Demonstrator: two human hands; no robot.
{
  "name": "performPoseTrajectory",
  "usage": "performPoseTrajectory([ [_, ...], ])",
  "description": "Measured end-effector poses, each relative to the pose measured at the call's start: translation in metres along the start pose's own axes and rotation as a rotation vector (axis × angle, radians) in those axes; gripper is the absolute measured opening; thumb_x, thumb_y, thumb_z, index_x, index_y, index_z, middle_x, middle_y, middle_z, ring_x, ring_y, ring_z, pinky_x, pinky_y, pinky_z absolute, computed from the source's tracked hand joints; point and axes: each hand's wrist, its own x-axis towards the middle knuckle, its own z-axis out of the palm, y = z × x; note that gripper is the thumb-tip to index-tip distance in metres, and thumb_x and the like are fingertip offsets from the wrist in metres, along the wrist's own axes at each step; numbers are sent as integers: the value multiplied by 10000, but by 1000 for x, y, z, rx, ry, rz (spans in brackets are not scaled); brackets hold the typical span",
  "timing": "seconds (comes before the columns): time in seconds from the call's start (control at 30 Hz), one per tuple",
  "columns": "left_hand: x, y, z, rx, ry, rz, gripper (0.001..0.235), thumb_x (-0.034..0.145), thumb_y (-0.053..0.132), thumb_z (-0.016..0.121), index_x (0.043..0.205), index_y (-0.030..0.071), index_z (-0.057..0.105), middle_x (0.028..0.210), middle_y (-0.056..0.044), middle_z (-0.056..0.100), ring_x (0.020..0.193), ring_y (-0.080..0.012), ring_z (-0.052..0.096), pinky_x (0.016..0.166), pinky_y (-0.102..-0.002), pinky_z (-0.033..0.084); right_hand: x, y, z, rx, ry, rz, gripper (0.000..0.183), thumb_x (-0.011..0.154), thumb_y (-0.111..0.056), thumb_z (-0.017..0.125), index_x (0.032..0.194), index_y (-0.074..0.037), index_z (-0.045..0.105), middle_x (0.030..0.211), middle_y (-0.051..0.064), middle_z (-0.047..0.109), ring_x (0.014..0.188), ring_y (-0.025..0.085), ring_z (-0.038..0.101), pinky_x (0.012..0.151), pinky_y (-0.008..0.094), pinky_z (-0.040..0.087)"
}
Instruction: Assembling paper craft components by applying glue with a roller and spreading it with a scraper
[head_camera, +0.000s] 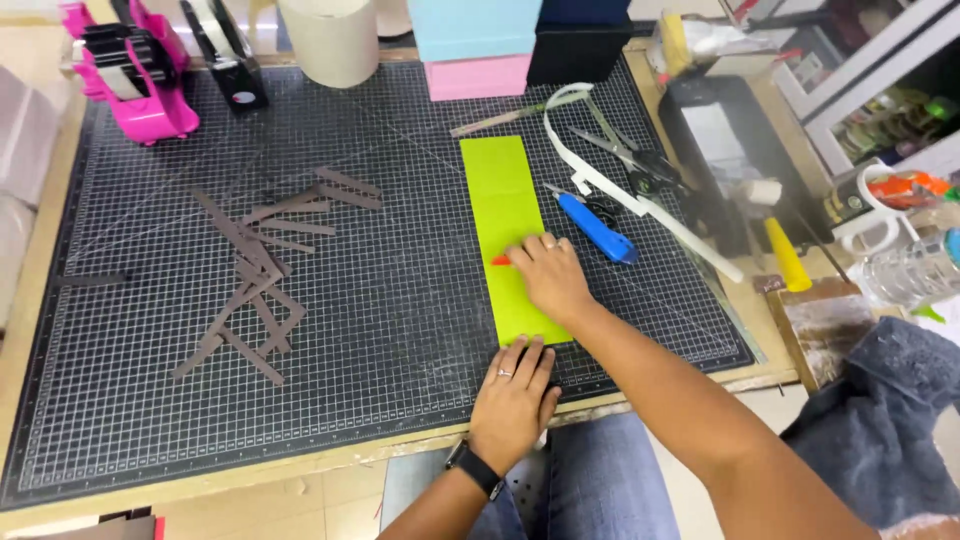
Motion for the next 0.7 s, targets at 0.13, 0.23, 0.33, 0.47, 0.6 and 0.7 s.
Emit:
performPoseTrajectory([
  [0.13, 4, 0, -4, 3, 14, 14, 478, 991, 281, 576, 1369, -11, 595, 1436, -180, 570, 1340, -383, 494, 1162, -537, 358, -22, -15, -17, -13, -44, 26, 220, 869, -120, 583, 1076, -172, 636, 944, 82, 578, 884, 326, 562, 749, 457, 425],
  [0.23, 0, 0, 2, 22, 9, 9, 433, 999, 304, 562, 1305, 8, 640, 1392, -182, 586, 1344, -393, 486, 1171, -543, 344, -45, -23, -36, 82, -128, -56, 308, 808, -225, 628, 1111, -172, 650, 975, 70, 580, 900, 319, 554, 735, 453, 412],
  [0.33, 3, -1, 0, 35, 6, 9, 487, 995, 322, 561, 1368, 13, 608, 1425, -177, 572, 1353, -384, 474, 1171, -537, 342, -31, -11, -26, 109, -140, -101, 348, 783, -215, 646, 1128, -172, 651, 969, 65, 578, 893, 307, 555, 763, 446, 416],
  [0.47, -2, 2, -3, 3, 15, 20, 470, 996, 283, 565, 1364, -6, 603, 1432, -181, 570, 1339, -377, 493, 1171, -532, 351, -8, -6, 2, 5, -127, 21, 220, 935, -127, 534, 1126, -180, 629, 1012, 77, 605, 919, 318, 571, 759, 444, 413],
  [0.6, 1, 0, 0, 31, 26, 18, 481, 983, 305, 588, 1366, 14, 612, 1435, -160, 576, 1340, -366, 494, 1169, -525, 353, -21, -18, -26, -9, -69, -3, 156, 932, -193, 545, 1066, -182, 625, 961, 74, 569, 891, 318, 544, 733, 452, 404],
  [0.7, 2, 1, -3, 15, 4, 15, 470, 969, 307, 580, 1332, 13, 618, 1417, -177, 570, 1346, -373, 480, 1181, -521, 336, -60, -25, -56, 81, -133, -85, 198, 864, -231, 603, 1048, -164, 628, 951, 68, 562, 881, 321, 543, 726, 464, 412],
])
